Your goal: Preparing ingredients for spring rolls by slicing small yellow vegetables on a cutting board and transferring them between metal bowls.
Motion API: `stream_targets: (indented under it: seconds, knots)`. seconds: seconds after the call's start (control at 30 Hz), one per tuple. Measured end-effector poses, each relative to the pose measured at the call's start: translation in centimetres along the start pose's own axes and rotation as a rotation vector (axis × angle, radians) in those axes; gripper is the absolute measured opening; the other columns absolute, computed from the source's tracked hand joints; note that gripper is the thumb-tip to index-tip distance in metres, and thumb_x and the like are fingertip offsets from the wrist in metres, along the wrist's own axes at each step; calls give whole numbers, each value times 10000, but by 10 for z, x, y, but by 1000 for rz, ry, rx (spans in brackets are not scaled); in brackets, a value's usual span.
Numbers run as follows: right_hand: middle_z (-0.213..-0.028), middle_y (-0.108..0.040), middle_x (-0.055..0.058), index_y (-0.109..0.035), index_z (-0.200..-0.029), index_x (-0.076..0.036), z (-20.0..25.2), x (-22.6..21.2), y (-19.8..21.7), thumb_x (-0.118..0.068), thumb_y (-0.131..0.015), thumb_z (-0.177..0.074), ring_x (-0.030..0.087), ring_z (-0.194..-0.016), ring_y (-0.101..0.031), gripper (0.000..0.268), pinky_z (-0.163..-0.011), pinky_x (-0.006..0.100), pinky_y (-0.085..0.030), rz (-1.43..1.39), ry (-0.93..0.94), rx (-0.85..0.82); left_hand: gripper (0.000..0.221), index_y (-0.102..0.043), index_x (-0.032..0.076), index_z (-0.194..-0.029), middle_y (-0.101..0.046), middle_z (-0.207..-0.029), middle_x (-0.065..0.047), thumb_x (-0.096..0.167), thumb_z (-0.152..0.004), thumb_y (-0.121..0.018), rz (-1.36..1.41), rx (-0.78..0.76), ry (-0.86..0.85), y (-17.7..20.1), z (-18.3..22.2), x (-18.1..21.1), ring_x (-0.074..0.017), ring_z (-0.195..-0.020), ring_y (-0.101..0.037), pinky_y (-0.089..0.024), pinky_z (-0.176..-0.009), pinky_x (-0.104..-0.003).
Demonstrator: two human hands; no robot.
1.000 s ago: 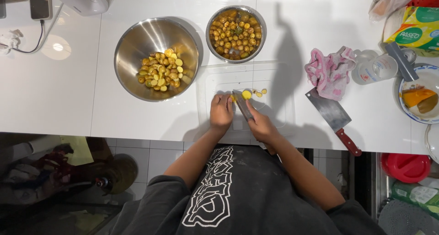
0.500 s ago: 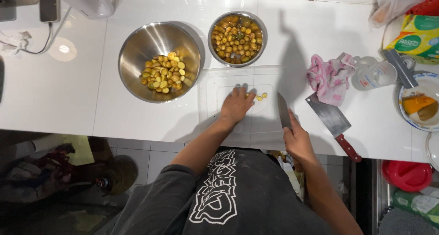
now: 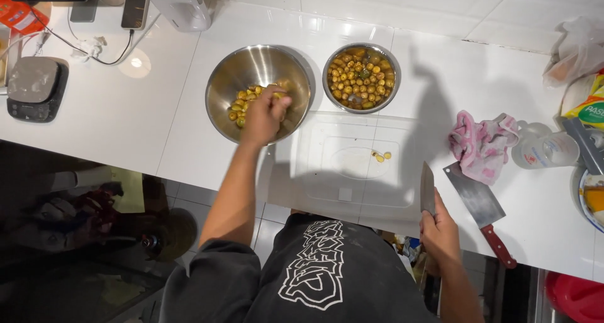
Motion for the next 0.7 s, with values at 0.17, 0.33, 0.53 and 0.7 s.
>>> stream_targets:
  seconds: [0.17,0.33,0.53,0.7]
  knots:
    - [-670,-411,103,-243,-1670,-273,9,-18,-3,-100,-389,-1031,215,-581,-383,678,-552,377,-364,-56,-15,-11,413,-707,172,-1214,-756,-1146,-76,466,-995,-517,-119,-75,231,42,-27,-56,-268,-1097,-690,-541,-900,-390]
    - [-676,-428,109,-219,-1678,-249,3,-14,-6,-99,-400,-1041,225,-578,-412,679,-556,376,-372,-36,36,-7,671,-709,52,-940,-715,-1160,-209,574,-1013,-294,-237,-153,473,56,-35,-54,-360,-1123,-654,-499,-925,-440]
    - [-664,-399,104,-269,-1669,-272,15,-24,-7,-76,-376,-1011,220,-566,-377,695,-538,375,-353,-59,10,32,600,-486,175,-1510,-625,-1406,-111,49,-923,-463,-384,-313,375,62,-49,-70,-320,-1285,-586,-516,-1049,-434]
    - [-654,-429,118,-218,-1682,-249,6,-7,-4,-88,-405,-1033,219,-563,-400,694,-532,380,-379,-58,11,56,681,-361,190,-1584,-378,-1623,-126,-4,-934,-427,-420,-363,365,71,-51,-46,-332,-1480,-361,-390,-1177,-464]
Point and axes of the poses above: each hand's wrist, its own z-axis away from the middle knuckle, its own y-axis out of the back of the hand, x = y × z, the point moved 4 cm from there along -z, towards the middle knuckle
